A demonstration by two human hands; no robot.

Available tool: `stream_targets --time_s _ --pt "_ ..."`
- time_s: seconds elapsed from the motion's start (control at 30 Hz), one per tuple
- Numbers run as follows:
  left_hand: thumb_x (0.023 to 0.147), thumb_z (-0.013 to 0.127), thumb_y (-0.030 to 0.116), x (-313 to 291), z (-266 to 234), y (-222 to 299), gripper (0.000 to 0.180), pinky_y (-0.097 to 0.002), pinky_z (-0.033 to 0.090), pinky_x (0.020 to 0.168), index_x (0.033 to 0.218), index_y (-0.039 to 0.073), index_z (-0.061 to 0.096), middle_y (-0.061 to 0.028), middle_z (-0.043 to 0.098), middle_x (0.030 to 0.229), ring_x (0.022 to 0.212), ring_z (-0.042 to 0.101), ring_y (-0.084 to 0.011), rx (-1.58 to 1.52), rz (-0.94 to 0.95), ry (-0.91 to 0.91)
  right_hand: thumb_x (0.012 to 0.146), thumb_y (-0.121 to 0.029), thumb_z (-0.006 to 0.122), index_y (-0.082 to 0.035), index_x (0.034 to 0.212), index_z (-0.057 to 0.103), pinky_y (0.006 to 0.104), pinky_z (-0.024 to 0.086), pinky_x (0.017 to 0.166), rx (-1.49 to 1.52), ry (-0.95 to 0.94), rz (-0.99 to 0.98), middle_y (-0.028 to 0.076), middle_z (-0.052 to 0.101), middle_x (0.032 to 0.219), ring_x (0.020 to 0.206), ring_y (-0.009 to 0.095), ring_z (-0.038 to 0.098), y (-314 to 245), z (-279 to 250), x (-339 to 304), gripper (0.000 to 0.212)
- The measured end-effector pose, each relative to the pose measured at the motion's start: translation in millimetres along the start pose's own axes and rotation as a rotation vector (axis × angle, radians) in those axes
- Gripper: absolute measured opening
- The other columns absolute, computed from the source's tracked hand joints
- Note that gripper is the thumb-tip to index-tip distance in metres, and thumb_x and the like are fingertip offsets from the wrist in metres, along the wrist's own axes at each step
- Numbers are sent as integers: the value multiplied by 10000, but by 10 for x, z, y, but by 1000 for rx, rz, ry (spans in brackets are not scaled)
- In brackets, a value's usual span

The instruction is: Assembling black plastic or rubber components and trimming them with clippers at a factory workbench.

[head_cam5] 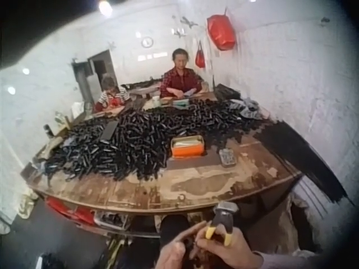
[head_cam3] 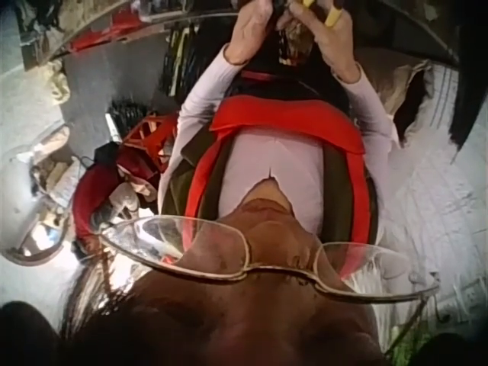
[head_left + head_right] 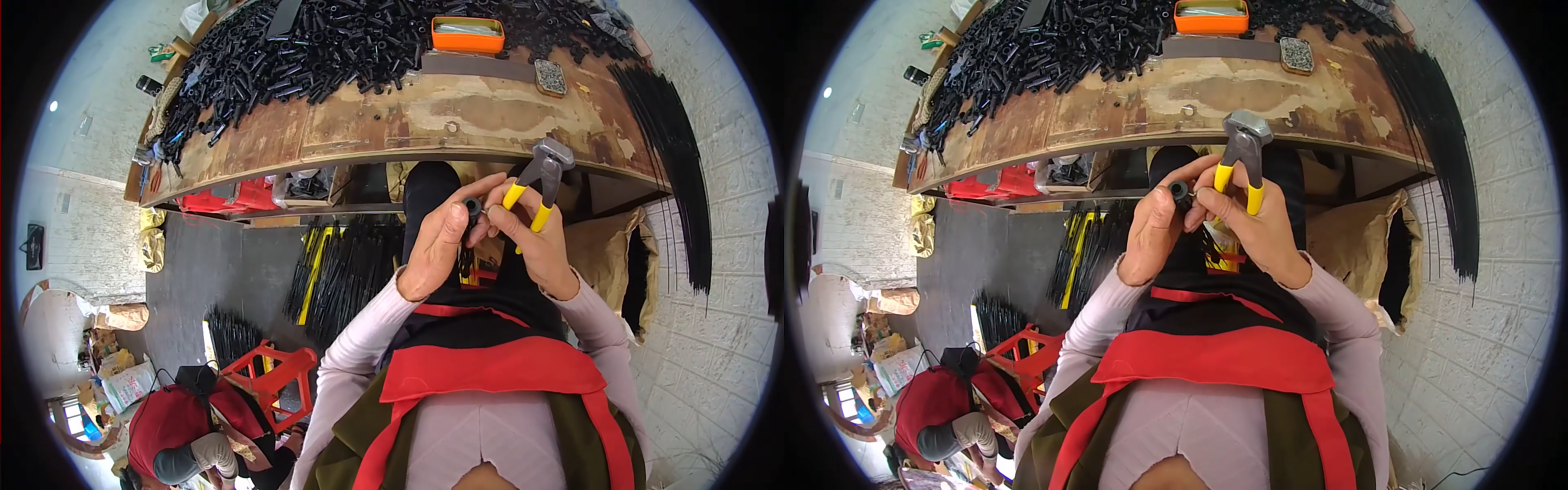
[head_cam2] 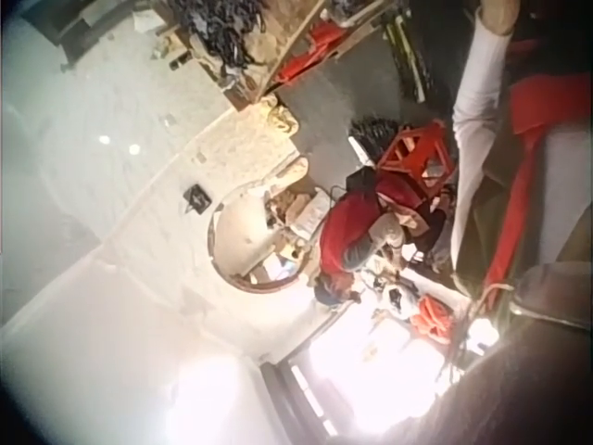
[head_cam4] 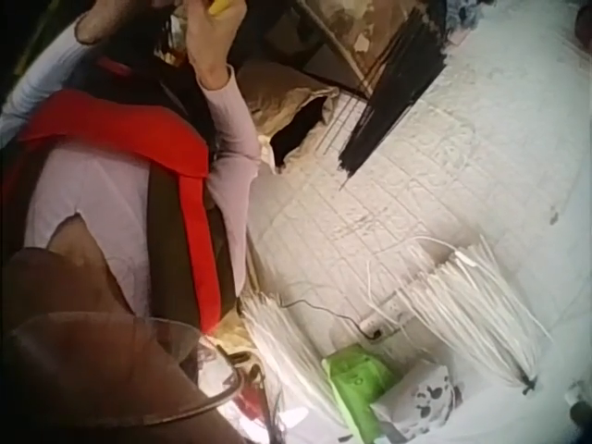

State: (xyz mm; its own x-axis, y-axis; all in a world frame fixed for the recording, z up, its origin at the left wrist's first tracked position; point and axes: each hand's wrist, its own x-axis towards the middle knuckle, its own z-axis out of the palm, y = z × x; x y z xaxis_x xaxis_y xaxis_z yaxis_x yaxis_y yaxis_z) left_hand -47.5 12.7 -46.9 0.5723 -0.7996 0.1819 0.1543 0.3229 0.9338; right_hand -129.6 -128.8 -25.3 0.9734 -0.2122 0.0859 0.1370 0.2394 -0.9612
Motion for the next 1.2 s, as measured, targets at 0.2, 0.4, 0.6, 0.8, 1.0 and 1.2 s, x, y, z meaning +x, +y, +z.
stream_targets --time_s 0.2,0.4,0.6,0.8,1.0,1.2 --pt "995 358 583 -1 12 6 780 -217 315 680 1408 -78 386 4 495 878 777 409 -68 20 25 14 937 -117 637 1 972 581 249 471 690 18 -16 -6 46 587 885 760 133 636 -6 -5 3 136" --pt "1014 342 548 -23 -12 31 731 -201 328 688 1415 -61 389 23 494 855 755 401 -56 67 29 36 920 -72 648 5 959 580 245 471 683 11 10 -69 68 579 933 736 133 622 -3 33 44 110" --pt "1027 314 535 44 -132 -42 691 -196 315 631 1416 -30 398 41 446 763 683 372 -51 -12 54 26 939 -119 592 -14 964 541 231 410 522 -394 -56 194 8 575 688 555 74 530 -367 -122 127 119" --pt "1009 322 571 82 -178 -48 690 -231 280 566 1256 -46 509 18 401 695 626 336 -66 53 77 -10 979 -164 524 -11 1029 523 254 368 444 -745 -229 395 47 567 562 439 84 476 -579 -308 -337 161" --pt "987 314 621 60 -89 39 664 -226 277 584 1005 -10 521 15 430 718 646 333 -61 149 -45 -55 989 -169 505 -39 1277 518 312 475 603 -614 -285 464 78 637 744 619 156 599 -690 -258 -288 316" --pt "1013 310 571 66 -43 40 586 -230 273 589 1023 21 510 29 384 717 660 318 -76 92 -39 -94 1004 -219 480 -53 1349 478 278 496 703 -693 -387 388 86 658 866 743 136 643 -835 -359 -229 383"
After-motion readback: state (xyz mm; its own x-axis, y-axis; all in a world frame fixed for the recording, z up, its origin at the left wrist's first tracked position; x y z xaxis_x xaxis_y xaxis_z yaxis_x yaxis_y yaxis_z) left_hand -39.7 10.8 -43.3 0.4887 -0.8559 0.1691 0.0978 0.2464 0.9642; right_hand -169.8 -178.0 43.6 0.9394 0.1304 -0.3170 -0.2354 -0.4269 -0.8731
